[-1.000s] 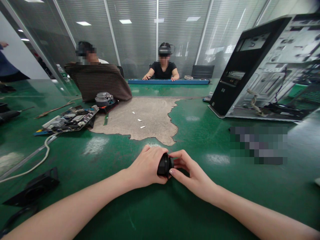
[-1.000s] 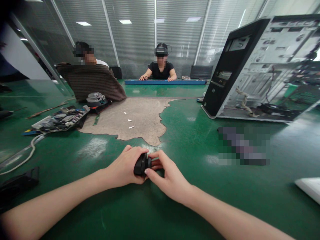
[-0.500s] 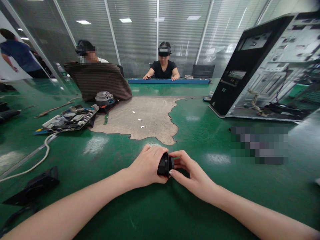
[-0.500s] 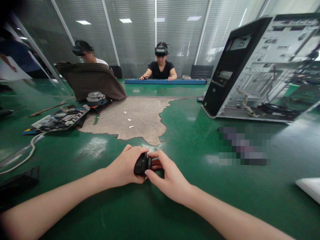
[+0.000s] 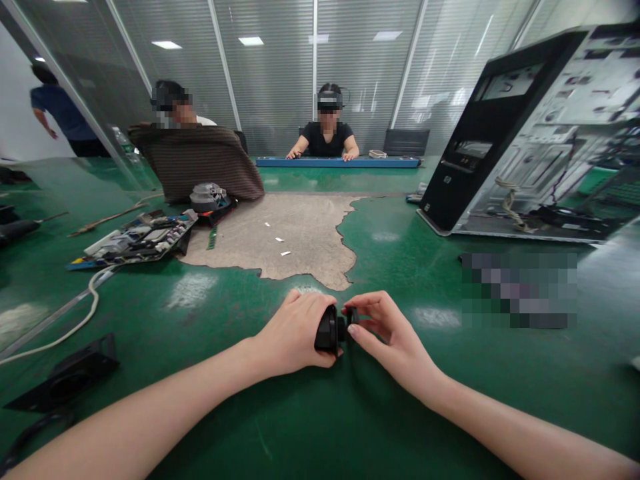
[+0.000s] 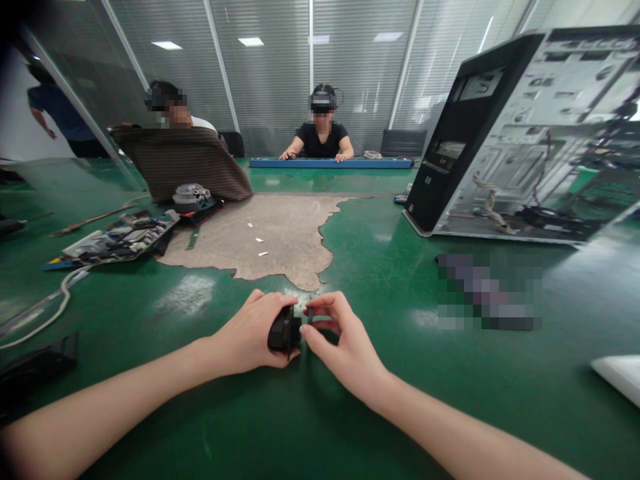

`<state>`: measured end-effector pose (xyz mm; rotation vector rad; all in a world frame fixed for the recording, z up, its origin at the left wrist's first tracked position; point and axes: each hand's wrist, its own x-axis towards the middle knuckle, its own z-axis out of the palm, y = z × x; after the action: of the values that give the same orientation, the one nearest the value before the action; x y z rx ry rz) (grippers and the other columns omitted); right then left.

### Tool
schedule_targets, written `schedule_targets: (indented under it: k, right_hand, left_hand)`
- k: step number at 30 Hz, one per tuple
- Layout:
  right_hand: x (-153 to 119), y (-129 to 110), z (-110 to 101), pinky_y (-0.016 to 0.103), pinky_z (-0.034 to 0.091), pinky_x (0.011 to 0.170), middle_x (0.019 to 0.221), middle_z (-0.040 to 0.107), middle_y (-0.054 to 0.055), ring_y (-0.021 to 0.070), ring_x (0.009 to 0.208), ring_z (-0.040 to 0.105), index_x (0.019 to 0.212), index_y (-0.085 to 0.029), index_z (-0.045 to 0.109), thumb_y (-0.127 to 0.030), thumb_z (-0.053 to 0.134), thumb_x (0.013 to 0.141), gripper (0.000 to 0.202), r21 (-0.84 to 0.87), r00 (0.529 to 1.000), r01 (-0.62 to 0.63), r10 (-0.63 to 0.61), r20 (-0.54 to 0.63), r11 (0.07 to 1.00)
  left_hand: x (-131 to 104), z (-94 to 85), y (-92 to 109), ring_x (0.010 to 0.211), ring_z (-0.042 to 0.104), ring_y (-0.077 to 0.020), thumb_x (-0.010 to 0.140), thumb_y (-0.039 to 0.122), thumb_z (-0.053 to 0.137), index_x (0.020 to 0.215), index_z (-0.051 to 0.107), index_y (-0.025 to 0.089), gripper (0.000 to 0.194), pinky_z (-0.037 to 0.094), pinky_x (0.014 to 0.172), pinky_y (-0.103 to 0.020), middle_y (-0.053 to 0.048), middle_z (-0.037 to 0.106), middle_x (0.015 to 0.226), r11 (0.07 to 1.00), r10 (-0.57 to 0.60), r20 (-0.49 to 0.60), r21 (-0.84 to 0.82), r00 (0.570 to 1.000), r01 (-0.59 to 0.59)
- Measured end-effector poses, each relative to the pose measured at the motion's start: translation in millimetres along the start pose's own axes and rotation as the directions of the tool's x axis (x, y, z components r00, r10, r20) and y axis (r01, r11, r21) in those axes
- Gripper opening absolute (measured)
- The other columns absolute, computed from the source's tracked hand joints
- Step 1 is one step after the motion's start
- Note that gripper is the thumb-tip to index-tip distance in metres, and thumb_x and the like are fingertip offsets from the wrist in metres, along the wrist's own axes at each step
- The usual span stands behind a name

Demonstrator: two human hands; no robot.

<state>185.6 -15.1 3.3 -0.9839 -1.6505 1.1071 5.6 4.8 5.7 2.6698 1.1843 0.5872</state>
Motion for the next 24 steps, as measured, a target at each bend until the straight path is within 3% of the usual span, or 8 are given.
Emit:
schedule_targets:
  k: [7, 15, 19, 24]
  right_hand:
    - [5.0, 0.9, 6.1, 0.030, 0.052, 0.073, 0.091, 0.052, 0.001, 0.0155, 0.090, 0.056, 0.085, -0.021, 0.046, -0.024, 0.064, 0.070, 0.024, 0.211, 0.983, -0.159, 0.135, 0.124, 0.965]
    - [12.9, -5.5, 4.8, 0.033, 0.048, 0.073, 0.080, 0.058, 0.000, 0.0166, 0.079, 0.058, 0.079, -0.018, 0.048, -0.023, 0.071, 0.061, 0.030, 0.106, 0.958, -0.269, 0.255, 0.133, 0.957]
    - [7.2, -2.2, 7.0, 0.032, 0.050, 0.073, 0.083, 0.054, 0.000, 0.0162, 0.084, 0.056, 0.080, -0.019, 0.047, -0.023, 0.068, 0.066, 0.026, 0.158, 0.967, -0.228, 0.205, 0.150, 0.961]
    - [0.0, 2.5, 8.1, 0.030, 0.048, 0.085, 0.094, 0.045, 0.000, 0.0135, 0.093, 0.050, 0.085, -0.022, 0.049, -0.020, 0.065, 0.071, 0.021, 0.153, 0.989, -0.060, 0.038, 0.143, 0.986]
  left_hand:
    - [-0.6, 1.2, 0.4, 0.085, 0.053, -0.0235, 0.059, 0.035, 0.065, 0.106, 0.040, 0.018, 0.056, 0.032, 0.075, -0.036, -0.004, 0.057, 0.096, 1.000, -0.001, -0.002, 0.014, 1.000, 0.001]
    - [-0.5, 2.3, 2.4, 0.083, 0.054, -0.0238, 0.059, 0.036, 0.063, 0.103, 0.041, 0.017, 0.053, 0.032, 0.074, -0.036, -0.005, 0.058, 0.093, 0.999, 0.006, -0.015, 0.043, 1.000, -0.005]
    - [-1.6, 3.1, 2.5, 0.083, 0.054, -0.0240, 0.058, 0.036, 0.063, 0.105, 0.041, 0.015, 0.056, 0.032, 0.073, -0.036, -0.006, 0.058, 0.093, 0.998, 0.001, -0.028, 0.067, 1.000, 0.001]
    - [-0.7, 3.0, 1.2, 0.084, 0.054, -0.0242, 0.056, 0.035, 0.064, 0.106, 0.040, 0.016, 0.058, 0.032, 0.073, -0.036, -0.006, 0.058, 0.095, 0.998, -0.002, -0.011, 0.064, 1.000, 0.002]
